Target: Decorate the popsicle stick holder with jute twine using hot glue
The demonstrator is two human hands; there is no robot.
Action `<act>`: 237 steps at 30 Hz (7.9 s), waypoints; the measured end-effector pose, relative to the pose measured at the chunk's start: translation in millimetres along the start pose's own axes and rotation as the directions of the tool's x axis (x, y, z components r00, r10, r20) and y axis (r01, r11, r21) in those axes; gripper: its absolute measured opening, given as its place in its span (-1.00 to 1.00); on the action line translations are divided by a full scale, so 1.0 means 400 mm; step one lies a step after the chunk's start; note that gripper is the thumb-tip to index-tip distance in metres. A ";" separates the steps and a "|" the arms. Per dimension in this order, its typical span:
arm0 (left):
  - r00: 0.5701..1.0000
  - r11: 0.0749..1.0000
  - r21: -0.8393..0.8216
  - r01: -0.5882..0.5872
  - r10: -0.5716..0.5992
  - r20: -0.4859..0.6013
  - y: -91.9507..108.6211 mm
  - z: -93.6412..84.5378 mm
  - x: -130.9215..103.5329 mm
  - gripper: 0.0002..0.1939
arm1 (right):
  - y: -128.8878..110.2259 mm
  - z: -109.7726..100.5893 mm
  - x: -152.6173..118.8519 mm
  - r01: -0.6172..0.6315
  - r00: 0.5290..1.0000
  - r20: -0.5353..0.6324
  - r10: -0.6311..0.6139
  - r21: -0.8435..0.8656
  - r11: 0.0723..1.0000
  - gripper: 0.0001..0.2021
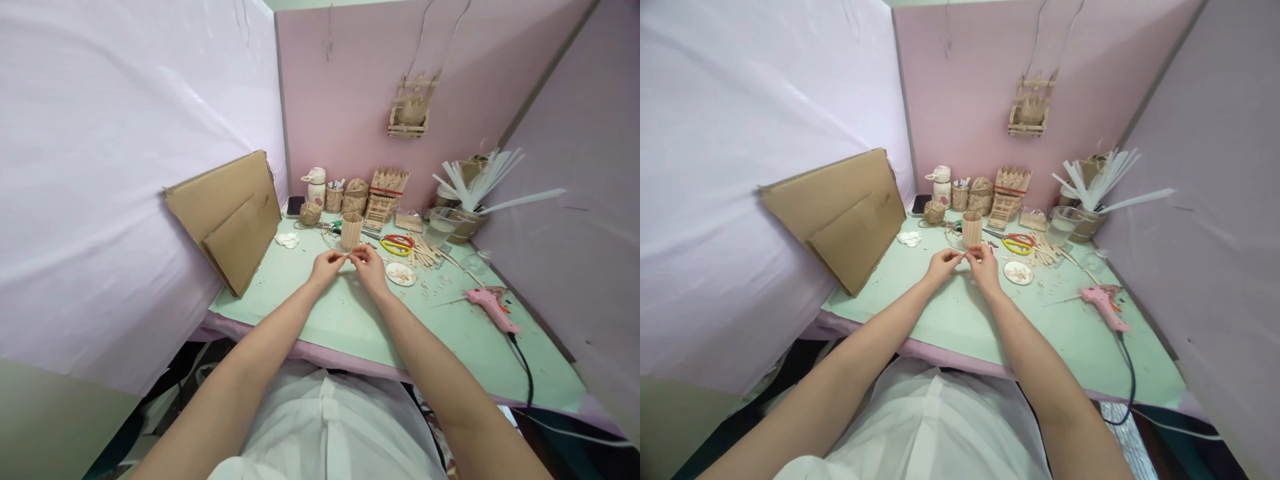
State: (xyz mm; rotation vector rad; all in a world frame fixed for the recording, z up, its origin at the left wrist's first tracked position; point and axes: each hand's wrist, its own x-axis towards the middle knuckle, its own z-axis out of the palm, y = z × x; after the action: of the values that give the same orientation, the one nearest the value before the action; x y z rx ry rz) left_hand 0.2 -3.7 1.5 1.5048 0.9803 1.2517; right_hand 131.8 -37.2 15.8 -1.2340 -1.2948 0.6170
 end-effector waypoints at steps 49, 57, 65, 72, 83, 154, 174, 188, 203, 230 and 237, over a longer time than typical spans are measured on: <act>0.898 0.766 -0.481 0.427 -0.298 0.323 0.033 -0.012 -0.002 -0.78 | -0.008 0.006 -0.013 0.172 0.985 0.054 -0.167 -0.111 0.979 -0.82; 0.969 0.907 -0.359 0.220 -0.162 0.184 0.018 -0.002 -0.004 -0.71 | -0.001 0.004 -0.005 0.056 0.998 0.046 -0.052 -0.094 0.994 -0.80; 0.968 0.999 0.031 0.034 -0.041 0.249 0.012 0.007 -0.017 -0.85 | 0.036 -0.007 0.023 -0.084 0.991 -0.107 0.074 -0.083 0.993 -0.75; 0.952 0.999 0.032 0.020 -0.029 0.306 0.007 0.013 -0.013 -0.84 | 0.061 -0.010 0.036 -0.132 0.962 -0.241 0.131 0.010 0.991 -0.68; 0.974 0.991 -0.079 0.109 -0.091 0.205 0.017 0.002 -0.013 -0.73 | 0.009 -0.040 0.032 -0.117 0.991 -0.048 0.128 0.194 0.974 -0.71; 0.997 0.996 0.037 -0.078 0.077 0.032 0.001 -0.004 -0.001 -0.84 | -0.002 -0.022 -0.007 0.497 0.865 0.180 -0.468 -0.425 0.756 -0.80; 0.997 0.996 0.081 -0.047 0.042 0.064 -0.006 0.000 -0.002 -0.85 | -0.001 -0.010 0.005 -0.011 0.999 0.032 0.012 -0.027 1.000 -0.77; 0.998 0.994 0.105 -0.039 0.034 0.054 0.001 0.000 -0.005 -0.74 | 0.006 -0.005 0.005 0.008 0.999 0.042 -0.003 -0.115 0.993 -0.78; 0.998 0.997 -0.054 0.058 -0.057 0.012 0.004 -0.004 0.003 -0.74 | 0.011 0.002 0.001 0.138 0.989 0.089 -0.121 -0.218 0.966 -0.76; 0.999 0.997 -0.072 -0.034 0.034 0.010 0.004 -0.010 0.002 -0.75 | 0.004 -0.003 -0.002 0.129 0.992 0.044 -0.122 -0.213 0.968 -0.76; 1.000 0.997 -0.071 0.012 -0.011 0.016 0.008 -0.007 -0.003 -0.77 | 0.005 -0.002 -0.004 0.147 0.989 0.023 -0.146 -0.259 0.955 -0.80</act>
State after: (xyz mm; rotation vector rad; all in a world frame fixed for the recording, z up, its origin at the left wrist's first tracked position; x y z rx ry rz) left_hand -2.9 -5.1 4.5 1.4500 0.9230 1.2524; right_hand 132.9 -38.5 13.3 -1.3339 -1.4905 0.3491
